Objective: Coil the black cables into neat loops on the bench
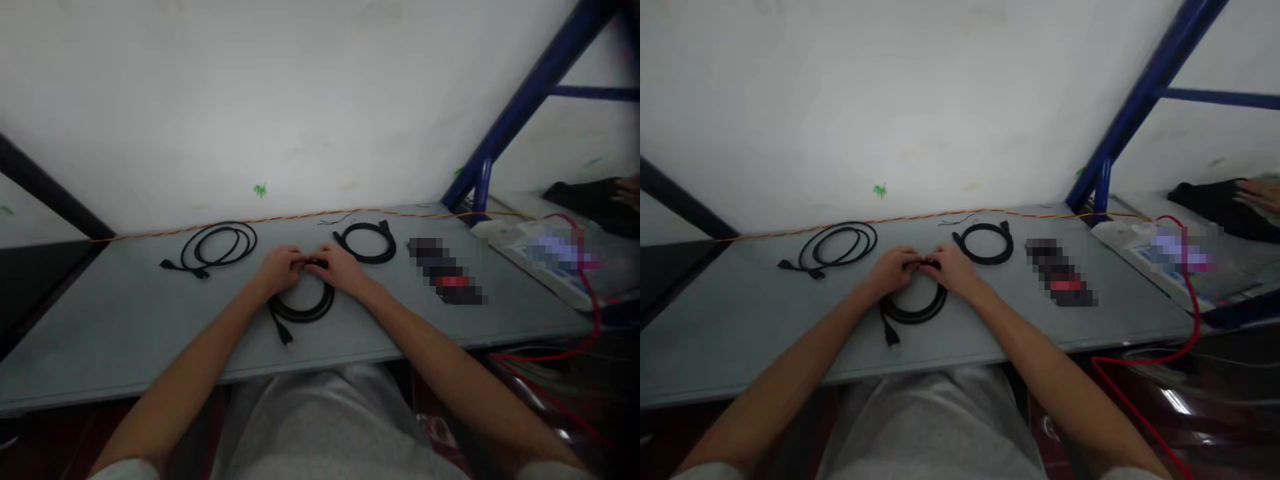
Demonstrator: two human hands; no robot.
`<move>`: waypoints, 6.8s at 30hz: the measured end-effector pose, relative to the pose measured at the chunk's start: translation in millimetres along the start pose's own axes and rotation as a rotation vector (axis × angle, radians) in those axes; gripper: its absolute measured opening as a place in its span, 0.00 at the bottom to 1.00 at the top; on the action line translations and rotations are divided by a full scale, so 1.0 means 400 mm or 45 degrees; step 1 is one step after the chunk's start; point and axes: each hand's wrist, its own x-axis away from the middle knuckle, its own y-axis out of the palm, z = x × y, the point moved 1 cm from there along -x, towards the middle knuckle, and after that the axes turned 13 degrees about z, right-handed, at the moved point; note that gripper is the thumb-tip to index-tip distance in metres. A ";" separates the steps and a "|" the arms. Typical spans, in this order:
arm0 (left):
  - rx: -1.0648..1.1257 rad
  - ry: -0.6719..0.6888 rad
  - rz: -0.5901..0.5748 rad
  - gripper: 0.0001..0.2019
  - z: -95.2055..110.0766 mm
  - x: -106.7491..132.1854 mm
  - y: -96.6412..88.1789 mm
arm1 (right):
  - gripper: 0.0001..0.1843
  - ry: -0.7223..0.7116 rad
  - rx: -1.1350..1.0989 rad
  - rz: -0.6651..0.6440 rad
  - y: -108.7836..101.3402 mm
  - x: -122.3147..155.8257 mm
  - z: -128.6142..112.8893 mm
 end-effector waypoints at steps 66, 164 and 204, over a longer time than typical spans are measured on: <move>-0.187 -0.131 0.149 0.18 -0.064 0.016 0.001 | 0.13 0.017 -0.238 -0.229 -0.070 0.147 -0.128; -0.187 -0.601 0.252 0.08 -0.089 -0.024 0.013 | 0.10 -0.146 -0.425 0.270 0.105 -0.051 -0.034; -0.118 -0.300 0.227 0.11 -0.087 -0.009 0.007 | 0.14 -0.139 0.050 0.095 0.075 -0.057 -0.049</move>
